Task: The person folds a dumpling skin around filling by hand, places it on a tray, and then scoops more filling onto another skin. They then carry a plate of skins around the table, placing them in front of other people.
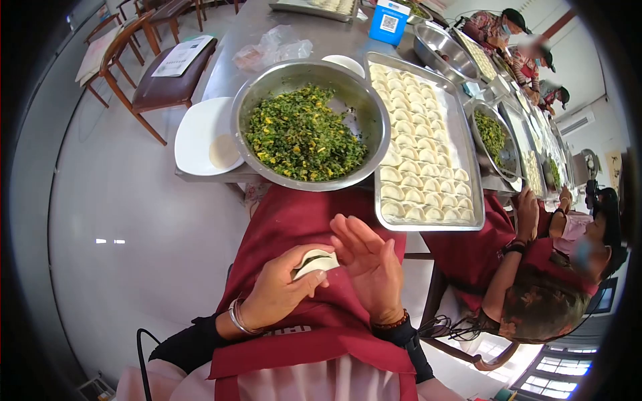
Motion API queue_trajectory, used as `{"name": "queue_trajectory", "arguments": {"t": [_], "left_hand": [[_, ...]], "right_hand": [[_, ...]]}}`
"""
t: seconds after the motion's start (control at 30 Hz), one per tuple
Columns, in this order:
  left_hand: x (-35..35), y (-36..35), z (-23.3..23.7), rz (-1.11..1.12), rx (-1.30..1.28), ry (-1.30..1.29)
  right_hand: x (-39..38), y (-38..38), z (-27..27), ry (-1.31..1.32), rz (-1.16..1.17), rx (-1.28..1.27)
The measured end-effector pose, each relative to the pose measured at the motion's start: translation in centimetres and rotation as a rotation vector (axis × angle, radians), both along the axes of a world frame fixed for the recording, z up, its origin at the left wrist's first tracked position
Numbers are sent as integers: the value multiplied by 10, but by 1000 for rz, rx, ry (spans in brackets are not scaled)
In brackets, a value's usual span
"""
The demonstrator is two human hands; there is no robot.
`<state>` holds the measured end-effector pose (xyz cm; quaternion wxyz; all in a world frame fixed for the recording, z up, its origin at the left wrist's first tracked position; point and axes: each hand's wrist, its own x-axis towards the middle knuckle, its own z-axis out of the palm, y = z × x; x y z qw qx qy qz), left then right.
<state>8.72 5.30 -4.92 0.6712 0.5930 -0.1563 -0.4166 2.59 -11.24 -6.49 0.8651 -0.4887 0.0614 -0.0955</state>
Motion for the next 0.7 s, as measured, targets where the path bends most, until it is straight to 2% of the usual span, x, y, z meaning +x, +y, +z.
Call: {"name": "queue_trajectory", "arguments": {"t": [0.03,0.07,0.17,0.3,0.37,0.4,0.53,0.7], "left_hand": [[-1,0,1,23,15,-6],[-2,1,1,48,30,-11],[-4,2,0,44,39,-43],[-9,-1,3,81,33,-62],[-12,-4,8,148,-4,-111],[-13,-5,9,150,1,-118],[-18,-7,5,203,-34,-163],[-21,-12,-2,245,-47,-284]], "right_hand": [[0,-1,1,1,27,339],[-2,-2,2,3,61,444],[-4,-1,2,25,21,591],[-10,-4,-5,36,25,577],[-19,-3,-11,188,-39,-6],[-22,0,-13,236,-137,-117],[-29,6,-10,161,-39,-267],[-29,9,-8,187,-21,-163]]}}
